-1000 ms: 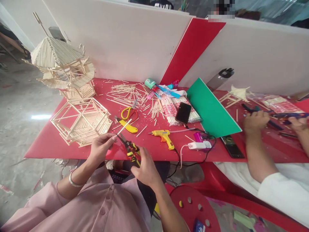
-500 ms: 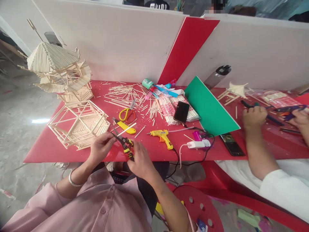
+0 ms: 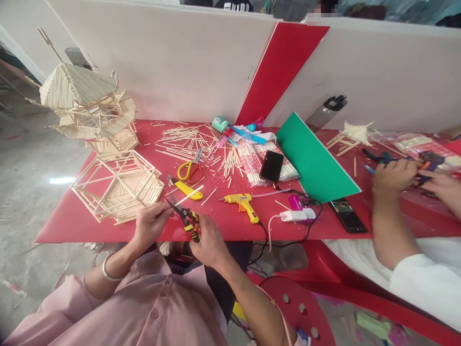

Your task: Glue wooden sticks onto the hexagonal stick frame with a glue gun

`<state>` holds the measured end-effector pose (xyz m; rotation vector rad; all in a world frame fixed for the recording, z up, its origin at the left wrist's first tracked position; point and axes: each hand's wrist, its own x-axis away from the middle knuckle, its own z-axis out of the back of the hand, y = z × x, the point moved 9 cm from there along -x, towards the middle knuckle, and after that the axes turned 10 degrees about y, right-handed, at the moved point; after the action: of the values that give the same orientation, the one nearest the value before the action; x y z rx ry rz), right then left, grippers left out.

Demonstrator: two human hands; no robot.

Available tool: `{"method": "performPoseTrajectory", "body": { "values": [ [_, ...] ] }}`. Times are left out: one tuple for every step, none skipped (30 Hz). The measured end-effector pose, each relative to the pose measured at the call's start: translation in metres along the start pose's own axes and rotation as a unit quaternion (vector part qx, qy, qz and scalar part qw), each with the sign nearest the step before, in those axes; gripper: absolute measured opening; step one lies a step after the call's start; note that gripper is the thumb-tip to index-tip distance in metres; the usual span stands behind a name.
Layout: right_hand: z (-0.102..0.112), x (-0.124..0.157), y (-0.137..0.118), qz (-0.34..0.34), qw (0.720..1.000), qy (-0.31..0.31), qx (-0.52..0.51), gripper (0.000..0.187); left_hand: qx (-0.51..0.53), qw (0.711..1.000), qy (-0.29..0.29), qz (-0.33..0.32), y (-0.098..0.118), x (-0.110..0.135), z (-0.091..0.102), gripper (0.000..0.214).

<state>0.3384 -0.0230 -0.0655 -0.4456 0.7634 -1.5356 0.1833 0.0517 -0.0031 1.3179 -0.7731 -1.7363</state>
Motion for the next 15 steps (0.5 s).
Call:
{"method": "performPoseTrajectory", "body": {
  "values": [
    [-0.001, 0.001, 0.000, 0.009, 1.000, -0.007, -0.005, 0.057, 0.016, 0.999, -0.019, 0.026, -0.004, 0.000, -0.003, 0.026],
    [-0.001, 0.001, 0.000, 0.017, 1.000, -0.011, -0.006, 0.063, 0.033, 0.997, -0.040, 0.053, -0.007, 0.001, -0.006, 0.028],
    [0.000, 0.002, 0.001, 0.024, 1.000, -0.013, -0.004, 0.067, 0.049, 0.994, -0.060, 0.078, -0.009, 0.001, -0.009, 0.029],
    [0.000, 0.002, 0.001, 0.027, 1.000, -0.014, 0.000, 0.069, 0.061, 0.990, -0.076, 0.098, -0.010, 0.001, -0.011, 0.031],
    [0.000, 0.003, 0.002, 0.027, 1.000, -0.015, 0.005, 0.069, 0.069, 0.987, -0.087, 0.112, -0.011, 0.002, -0.012, 0.032],
    [0.000, 0.003, 0.003, 0.023, 1.000, -0.016, 0.008, 0.067, 0.073, 0.985, -0.093, 0.122, -0.011, 0.002, -0.012, 0.033],
    [-0.001, 0.004, 0.004, 0.018, 1.000, -0.019, 0.011, 0.065, 0.073, 0.984, -0.095, 0.129, -0.011, 0.002, -0.012, 0.035],
    [-0.001, 0.004, 0.005, 0.012, 1.000, -0.021, 0.015, 0.063, 0.073, 0.983, -0.095, 0.137, -0.011, 0.002, -0.012, 0.038],
    [-0.002, 0.005, 0.005, 0.006, 0.999, -0.025, 0.019, 0.062, 0.074, 0.981, -0.096, 0.149, -0.013, 0.003, -0.012, 0.040],
    [-0.003, 0.005, 0.006, 0.002, 0.999, -0.026, 0.024, 0.060, 0.079, 0.978, -0.098, 0.164, -0.015, 0.005, -0.012, 0.043],
    [-0.003, 0.005, 0.007, 0.001, 0.999, -0.028, 0.028, 0.059, 0.088, 0.973, -0.102, 0.187, -0.019, 0.007, -0.014, 0.045],
    [-0.003, 0.006, 0.007, 0.003, 0.999, -0.029, 0.029, 0.059, 0.104, 0.965, -0.108, 0.216, -0.024, 0.009, -0.016, 0.047],
    [-0.003, 0.006, 0.006, 0.010, 0.999, -0.030, 0.029, 0.061, 0.129, 0.952, -0.118, 0.252, -0.030, 0.013, -0.019, 0.048],
    [-0.002, 0.005, 0.006, 0.019, 0.999, -0.031, 0.026, 0.064, 0.158, 0.934, -0.131, 0.292, -0.035, 0.017, -0.023, 0.050],
    [-0.001, 0.005, 0.004, 0.029, 0.999, -0.033, 0.023, 0.067, 0.189, 0.913, -0.147, 0.331, -0.039, 0.022, -0.027, 0.051]
  ]
}}
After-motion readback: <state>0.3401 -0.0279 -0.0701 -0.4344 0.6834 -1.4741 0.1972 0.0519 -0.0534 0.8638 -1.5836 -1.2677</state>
